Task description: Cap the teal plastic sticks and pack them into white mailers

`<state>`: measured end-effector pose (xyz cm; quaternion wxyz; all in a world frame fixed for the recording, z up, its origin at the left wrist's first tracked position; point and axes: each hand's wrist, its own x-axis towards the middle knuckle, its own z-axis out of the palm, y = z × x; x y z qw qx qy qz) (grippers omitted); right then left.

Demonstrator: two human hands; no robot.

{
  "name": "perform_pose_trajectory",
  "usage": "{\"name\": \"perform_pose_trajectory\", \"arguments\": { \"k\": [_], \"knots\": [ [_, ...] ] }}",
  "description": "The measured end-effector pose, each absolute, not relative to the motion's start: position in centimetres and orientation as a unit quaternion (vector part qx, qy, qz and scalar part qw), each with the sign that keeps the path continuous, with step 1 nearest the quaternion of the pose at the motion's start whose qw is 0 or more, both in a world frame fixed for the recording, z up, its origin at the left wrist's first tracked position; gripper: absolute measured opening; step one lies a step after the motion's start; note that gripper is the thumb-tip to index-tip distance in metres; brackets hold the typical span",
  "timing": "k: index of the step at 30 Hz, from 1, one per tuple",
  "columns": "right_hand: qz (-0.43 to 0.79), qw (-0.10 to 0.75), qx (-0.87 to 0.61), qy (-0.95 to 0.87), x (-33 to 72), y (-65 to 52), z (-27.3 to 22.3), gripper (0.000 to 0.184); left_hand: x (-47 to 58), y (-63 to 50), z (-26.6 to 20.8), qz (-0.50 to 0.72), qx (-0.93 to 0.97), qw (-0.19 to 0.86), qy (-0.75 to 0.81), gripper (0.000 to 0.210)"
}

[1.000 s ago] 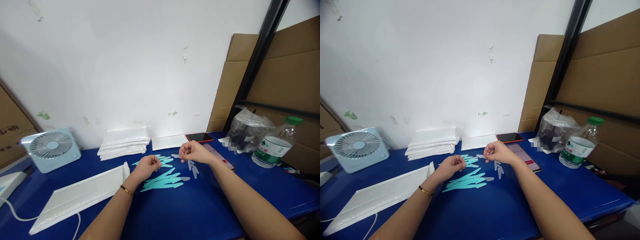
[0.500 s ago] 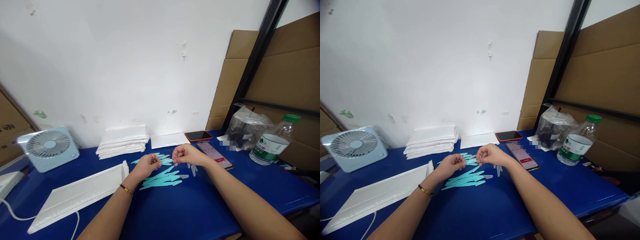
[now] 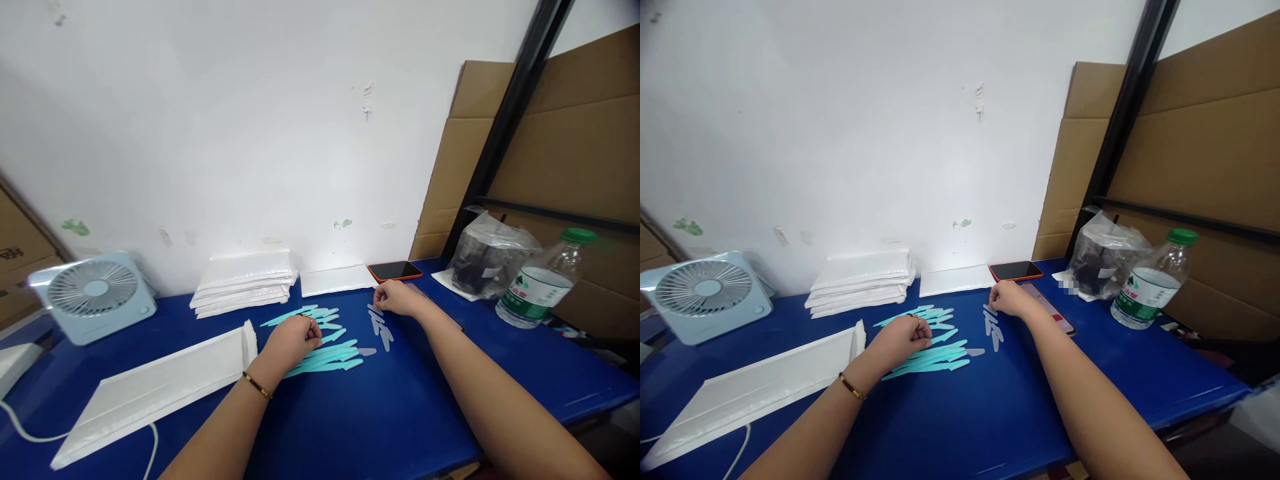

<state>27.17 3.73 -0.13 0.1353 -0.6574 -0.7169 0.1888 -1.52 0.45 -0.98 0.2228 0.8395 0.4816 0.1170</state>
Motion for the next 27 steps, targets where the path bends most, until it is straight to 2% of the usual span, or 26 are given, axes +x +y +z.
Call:
{"name": "perform_pose_trajectory", "arguments": {
  "k": [3,6,10,14,19,27],
  "knots": [
    [0.194,0.140,-0.643,-0.728,26.6,3.5,-0.3,0.005,-1.7,0.6,-1.0,0.122,0.840,0.172,0.500,0.009],
    [0.169,0.155,-0.640,-0.734,26.7,3.6,-0.6,0.011,-1.8,0.8,-1.0,0.126,0.848,0.134,0.497,0.008],
    [0.156,0.175,-0.619,-0.750,27.0,4.1,-0.9,0.010,-1.6,1.0,-0.9,0.129,0.848,0.137,0.495,0.010],
    [0.187,0.206,-0.537,-0.796,26.2,4.3,-1.2,0.014,-1.2,1.2,-1.1,0.153,0.840,0.121,0.505,0.014],
    [0.203,0.179,-0.449,-0.852,24.4,3.9,-0.9,0.016,-1.1,1.6,-1.5,0.168,0.839,0.133,0.501,0.015],
    [0.235,0.222,-0.441,-0.837,21.6,3.0,-1.4,0.017,-0.5,1.7,-1.8,0.183,0.851,0.171,0.462,0.016]
  ]
}}
